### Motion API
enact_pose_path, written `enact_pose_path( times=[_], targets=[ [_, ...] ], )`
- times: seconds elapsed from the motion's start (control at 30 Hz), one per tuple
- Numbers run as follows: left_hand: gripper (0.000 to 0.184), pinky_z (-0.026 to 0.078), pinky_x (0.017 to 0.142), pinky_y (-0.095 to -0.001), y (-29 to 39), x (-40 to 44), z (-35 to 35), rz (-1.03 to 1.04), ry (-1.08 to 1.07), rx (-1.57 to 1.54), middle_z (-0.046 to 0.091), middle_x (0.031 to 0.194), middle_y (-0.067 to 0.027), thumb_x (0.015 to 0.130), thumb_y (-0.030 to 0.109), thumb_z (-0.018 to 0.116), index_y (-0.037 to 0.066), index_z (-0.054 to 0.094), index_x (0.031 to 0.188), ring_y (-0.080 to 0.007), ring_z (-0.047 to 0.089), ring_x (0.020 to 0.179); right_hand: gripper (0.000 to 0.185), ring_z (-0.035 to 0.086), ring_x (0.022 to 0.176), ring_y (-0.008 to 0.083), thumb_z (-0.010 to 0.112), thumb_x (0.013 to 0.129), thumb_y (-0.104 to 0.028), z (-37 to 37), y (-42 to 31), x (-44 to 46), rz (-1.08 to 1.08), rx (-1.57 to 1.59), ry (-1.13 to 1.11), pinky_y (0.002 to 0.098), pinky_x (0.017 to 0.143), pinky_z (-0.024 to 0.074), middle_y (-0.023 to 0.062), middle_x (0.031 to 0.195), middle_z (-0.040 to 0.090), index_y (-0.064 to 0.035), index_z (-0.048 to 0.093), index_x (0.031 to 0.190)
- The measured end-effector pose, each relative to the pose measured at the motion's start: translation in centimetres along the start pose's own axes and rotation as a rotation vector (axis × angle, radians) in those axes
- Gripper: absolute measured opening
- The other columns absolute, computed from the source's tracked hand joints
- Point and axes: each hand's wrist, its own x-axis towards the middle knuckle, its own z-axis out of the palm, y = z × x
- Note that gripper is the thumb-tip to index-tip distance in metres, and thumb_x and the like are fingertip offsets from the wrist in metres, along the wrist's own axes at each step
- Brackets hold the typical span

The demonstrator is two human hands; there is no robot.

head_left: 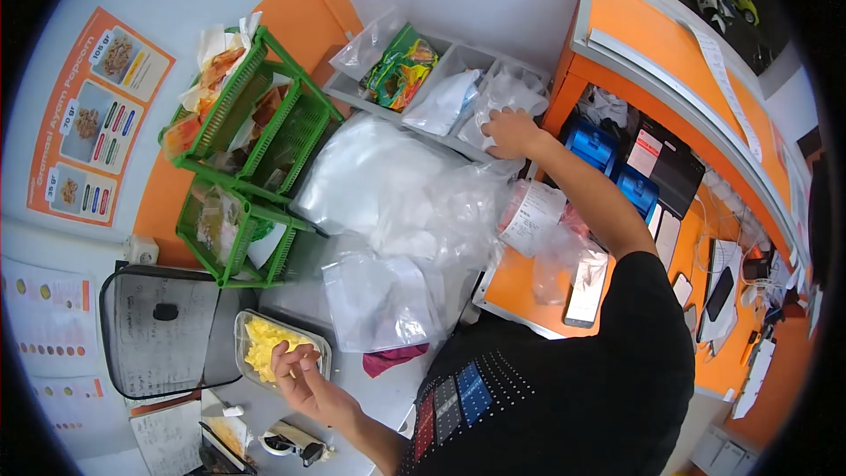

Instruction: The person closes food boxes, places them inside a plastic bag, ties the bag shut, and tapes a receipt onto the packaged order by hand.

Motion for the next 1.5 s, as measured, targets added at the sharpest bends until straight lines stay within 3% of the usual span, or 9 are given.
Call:
enact_pose_path(
  times=[0.27,0.57,0.73,0.9,1.03,1.1,1.17,1.27,1.5],
  targets=[
    [0.006,0.046,0.080,-0.0296,-1.8,-1.4,-1.2,-0.061,0.062,0.033,0.052,0.125,-0.0107,0.095,0.008,0.056,0.003,0.059,0.098,-0.0163,0.059,0.091,0.029,0.066,0.099,0.0378,0.071,0.074,-0.022,1.6,2.7,3.0,0.027,0.018,-0.331,0.0474,0.090,0.0526,0.0218,0.111,0.067,-0.0059,0.073,0.098],
    [0.008,0.046,0.081,-0.0293,-2.0,-1.2,-2.4,-0.066,0.085,0.055,0.052,0.126,-0.0108,0.095,0.009,0.057,0.003,0.060,0.100,-0.0155,0.058,0.090,0.022,0.066,0.095,0.0384,0.070,0.076,-0.017,-2.0,4.3,1.9,-0.023,0.494,0.147,0.0452,0.085,0.0515,0.0213,0.096,0.070,-0.0010,0.071,0.091],
    [0.008,0.047,0.080,-0.0286,-2.1,-0.5,-0.8,-0.060,-0.013,0.036,0.055,0.122,-0.0114,0.095,0.008,0.058,0.002,0.060,0.101,-0.0150,0.058,0.091,0.016,0.067,0.086,0.0254,0.074,0.079,-0.013,-6.5,4.0,-0.5,0.019,0.757,0.280,0.0367,0.081,0.0514,0.0132,0.089,0.072,-0.0011,0.070,0.090],
    [0.010,0.050,0.077,-0.0274,-2.3,0.8,5.3,-0.017,-0.319,-0.074,0.060,0.112,-0.0107,0.095,0.004,0.059,0.001,0.061,0.105,-0.0152,0.061,0.093,0.016,0.063,0.082,0.0116,0.080,0.077,-0.009,-8.4,2.9,-2.4,0.046,1.010,0.325,0.0290,0.076,0.0496,0.0030,0.082,0.069,-0.0024,0.066,0.083],
    [0.020,0.053,0.081,-0.0309,-1.9,1.5,14.7,-0.375,-0.705,-0.343,0.065,0.112,-0.0102,0.098,0.015,0.060,0.001,0.063,0.112,-0.0184,0.065,0.097,0.019,0.058,0.077,0.0071,0.081,0.078,-0.007,-7.3,1.6,-2.8,0.041,1.148,0.311,0.0258,0.071,0.0468,-0.0023,0.079,0.064,-0.0059,0.062,0.079],
    [0.038,0.054,0.083,-0.0329,-1.2,1.6,19.9,-0.612,-0.820,-0.414,0.065,0.113,-0.0137,0.096,0.027,0.064,-0.001,0.058,0.121,-0.0233,0.066,0.099,0.020,0.056,0.074,0.0055,0.081,0.079,-0.004,-6.0,0.9,-2.7,0.024,1.202,0.335,0.0240,0.068,0.0457,-0.0042,0.077,0.063,-0.0069,0.061,0.078],
    [0.057,0.055,0.085,-0.0353,-1.5,1.7,24.5,-0.839,-0.849,-0.509,0.064,0.113,-0.0188,0.093,0.036,0.067,-0.007,0.051,0.127,-0.0282,0.067,0.099,0.022,0.057,0.076,0.0064,0.084,0.077,-0.009,-4.9,0.4,-2.6,-0.013,1.224,0.336,0.0257,0.069,0.0463,-0.0026,0.078,0.064,-0.0057,0.062,0.078],
    [0.062,0.057,0.083,-0.0355,-1.2,2.0,28.8,-1.021,-0.752,-0.512,0.062,0.113,-0.0226,0.091,0.040,0.068,-0.010,0.049,0.123,-0.0315,0.068,0.093,0.022,0.058,0.076,0.0073,0.084,0.077,-0.010,-4.8,-1.1,-4.0,-0.035,1.198,0.325,0.0261,0.069,0.0476,-0.0019,0.079,0.065,-0.0044,0.062,0.079],
    [0.036,0.058,0.067,-0.0294,-6.1,1.1,30.9,-0.897,-0.663,-0.398,0.065,0.103,-0.0196,0.094,0.024,0.063,-0.010,0.061,0.106,-0.0249,0.070,0.074,0.020,0.059,0.078,0.0064,0.081,0.079,-0.005,-3.0,-1.5,-5.5,-0.079,1.340,0.212,0.0252,0.071,0.0486,-0.0012,0.085,0.066,-0.0050,0.061,0.080]
  ],
)
